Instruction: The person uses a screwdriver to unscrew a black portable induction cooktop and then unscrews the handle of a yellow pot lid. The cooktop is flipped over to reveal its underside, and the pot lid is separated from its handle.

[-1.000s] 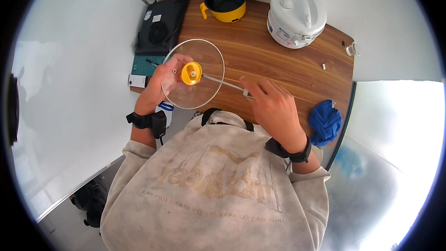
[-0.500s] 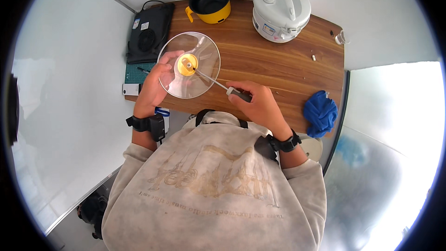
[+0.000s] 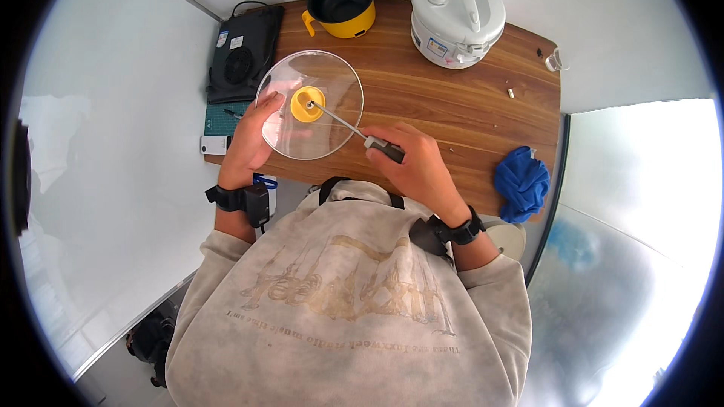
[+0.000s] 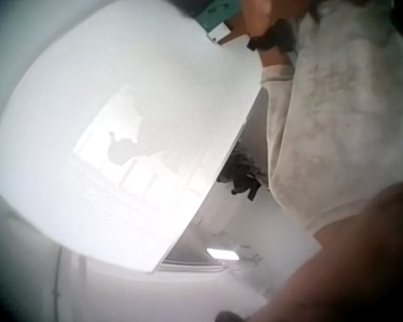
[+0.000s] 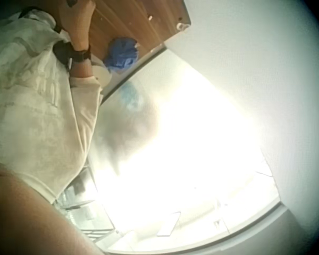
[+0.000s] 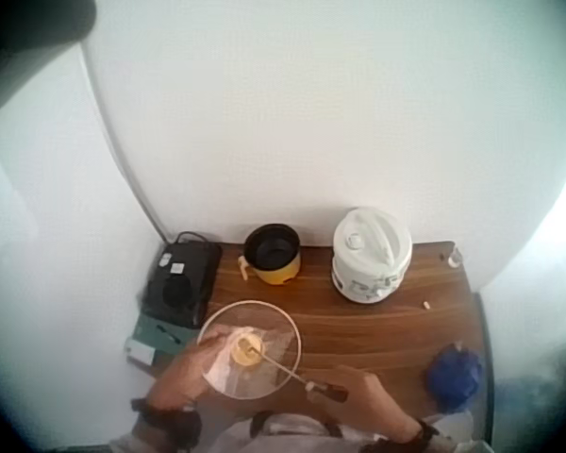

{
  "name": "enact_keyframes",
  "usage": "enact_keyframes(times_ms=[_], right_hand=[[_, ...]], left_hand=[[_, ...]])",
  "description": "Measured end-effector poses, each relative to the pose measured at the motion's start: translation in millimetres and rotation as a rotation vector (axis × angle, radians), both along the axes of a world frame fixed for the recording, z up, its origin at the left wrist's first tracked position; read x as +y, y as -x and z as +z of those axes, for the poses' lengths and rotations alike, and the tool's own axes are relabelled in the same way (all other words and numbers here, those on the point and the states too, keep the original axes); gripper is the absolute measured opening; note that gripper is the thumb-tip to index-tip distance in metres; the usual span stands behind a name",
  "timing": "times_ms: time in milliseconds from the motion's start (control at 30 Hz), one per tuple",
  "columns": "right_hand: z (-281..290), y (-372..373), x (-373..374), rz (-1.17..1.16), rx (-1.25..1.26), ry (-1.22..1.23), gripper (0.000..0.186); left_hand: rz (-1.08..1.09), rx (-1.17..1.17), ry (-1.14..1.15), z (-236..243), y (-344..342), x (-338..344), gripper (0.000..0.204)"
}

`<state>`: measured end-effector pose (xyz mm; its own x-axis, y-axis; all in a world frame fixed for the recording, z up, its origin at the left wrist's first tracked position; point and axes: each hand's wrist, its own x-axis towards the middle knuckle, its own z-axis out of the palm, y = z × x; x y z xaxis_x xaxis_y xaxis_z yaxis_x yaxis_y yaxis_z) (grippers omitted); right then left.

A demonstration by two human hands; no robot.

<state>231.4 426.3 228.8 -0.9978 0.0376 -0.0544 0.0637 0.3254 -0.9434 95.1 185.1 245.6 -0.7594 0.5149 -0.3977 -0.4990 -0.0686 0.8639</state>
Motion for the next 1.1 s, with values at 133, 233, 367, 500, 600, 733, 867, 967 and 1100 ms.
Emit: enact_keyframes(times_ms=[133,233,367,500,600,733,867,967,1100], right_hand=[[3.2,0.7,1.4,0.007,-0.028,-0.003,0.031],[6.4,-0.2,0.1,-0.019,-0.019,0.014,0.031],[5.0,-0.2,0.0,-0.014,0.005,0.002,0.031],[1.5,0.4,-0.9,-0.020,0.012,0.007,0.030],[6.2,0.5,1.1,-0.011,0.005,-0.015,0.030],[8.1,0.4,2.7,-0.005,0.014,-0.014,0.030],[3.2,1.1,1.6,-0.007,0.027,-0.001,0.030],[5.6,1.1,2.3,0.004,0.003,-0.028,0.031],[-0.1,1.2,0.6,-0.010,0.066,-0.067,0.031]], left_hand=[[-0.005,-0.026,-0.019,-3.4,2.4,-4.3,0.045],[-0.004,-0.017,-0.025,-2.2,3.7,-2.6,0.044],[0.001,0.005,0.027,-3.9,5.4,-2.7,0.041],[0.002,0.027,0.056,-4.4,4.7,-2.3,0.040],[0.006,0.039,0.061,-1.6,3.1,-0.6,0.039],[-0.025,0.059,0.066,-2.0,5.0,-1.2,0.039],[-0.041,0.083,0.090,0.3,4.1,1.5,0.039],[-0.054,0.090,0.120,1.7,3.0,4.0,0.040],[-0.052,0.125,0.203,-3.9,1.9,8.2,0.039]])
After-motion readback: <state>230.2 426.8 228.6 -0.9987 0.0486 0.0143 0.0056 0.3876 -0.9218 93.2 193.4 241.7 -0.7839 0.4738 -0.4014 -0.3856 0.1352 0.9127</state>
